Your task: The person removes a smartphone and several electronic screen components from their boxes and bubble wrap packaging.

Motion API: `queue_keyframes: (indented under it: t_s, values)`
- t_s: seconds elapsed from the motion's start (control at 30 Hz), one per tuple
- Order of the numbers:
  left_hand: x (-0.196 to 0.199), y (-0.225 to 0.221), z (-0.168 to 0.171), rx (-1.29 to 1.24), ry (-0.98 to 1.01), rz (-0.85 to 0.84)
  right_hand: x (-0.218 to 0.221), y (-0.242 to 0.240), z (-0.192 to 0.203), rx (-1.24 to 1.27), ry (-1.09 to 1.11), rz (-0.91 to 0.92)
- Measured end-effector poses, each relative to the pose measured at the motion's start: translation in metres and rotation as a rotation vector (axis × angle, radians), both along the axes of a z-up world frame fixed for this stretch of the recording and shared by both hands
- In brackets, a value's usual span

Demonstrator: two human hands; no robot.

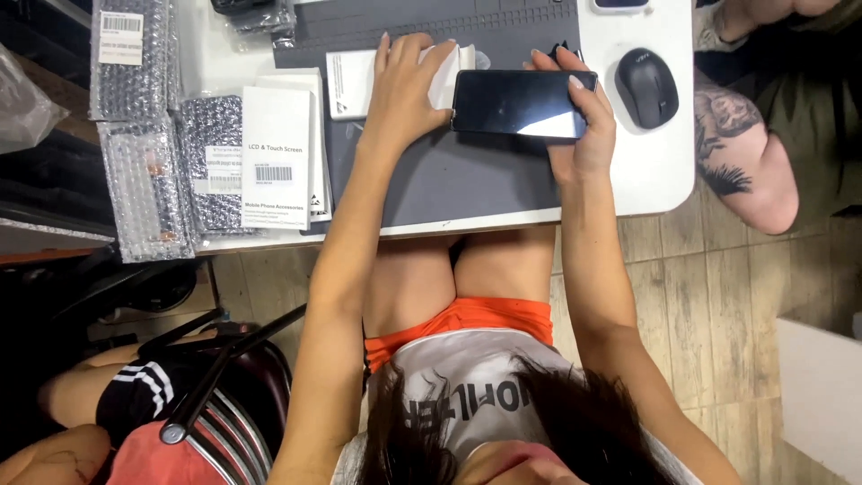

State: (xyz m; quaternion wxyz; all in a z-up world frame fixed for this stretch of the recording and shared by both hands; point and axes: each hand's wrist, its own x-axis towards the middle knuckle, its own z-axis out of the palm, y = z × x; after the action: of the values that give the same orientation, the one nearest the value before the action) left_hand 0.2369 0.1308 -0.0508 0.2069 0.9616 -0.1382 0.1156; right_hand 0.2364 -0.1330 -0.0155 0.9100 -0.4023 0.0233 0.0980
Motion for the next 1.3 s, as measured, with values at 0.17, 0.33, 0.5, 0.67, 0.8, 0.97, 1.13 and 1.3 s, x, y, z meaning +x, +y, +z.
queue_keyframes:
  t_s: [0.17,0.33,0.5,0.67,0.8,0.97,1.13,1.3]
  values:
    - [0.013,-0.002,0.016,-0.028,-0.082,-0.024,0.011,0.005,0.013,-0.07,-0.09,-0.013]
    - [0.026,0.001,0.017,-0.082,-0.183,-0.045,0.029,0.007,0.019,-0.095,-0.091,-0.092]
    - [0.025,0.006,0.013,-0.126,-0.246,-0.055,0.056,0.016,0.016,-0.103,-0.31,-0.07]
    - [0.025,0.007,0.01,-0.13,-0.242,-0.03,0.073,0.025,0.024,-0.179,-0.341,-0.013]
    - [0.023,0.006,0.006,-0.13,-0.271,-0.014,0.082,0.018,0.028,-0.213,-0.397,-0.002]
    - [0.022,0.0,0.014,-0.11,-0.316,-0.012,0.079,0.004,0.036,-0.297,-0.436,-0.017]
    - [0.021,-0.002,0.012,-0.111,-0.344,-0.036,0.079,-0.004,0.043,-0.318,-0.458,-0.024]
    - [0.02,-0.003,0.008,-0.199,-0.381,-0.044,0.079,-0.002,0.059,-0.357,-0.469,-0.024]
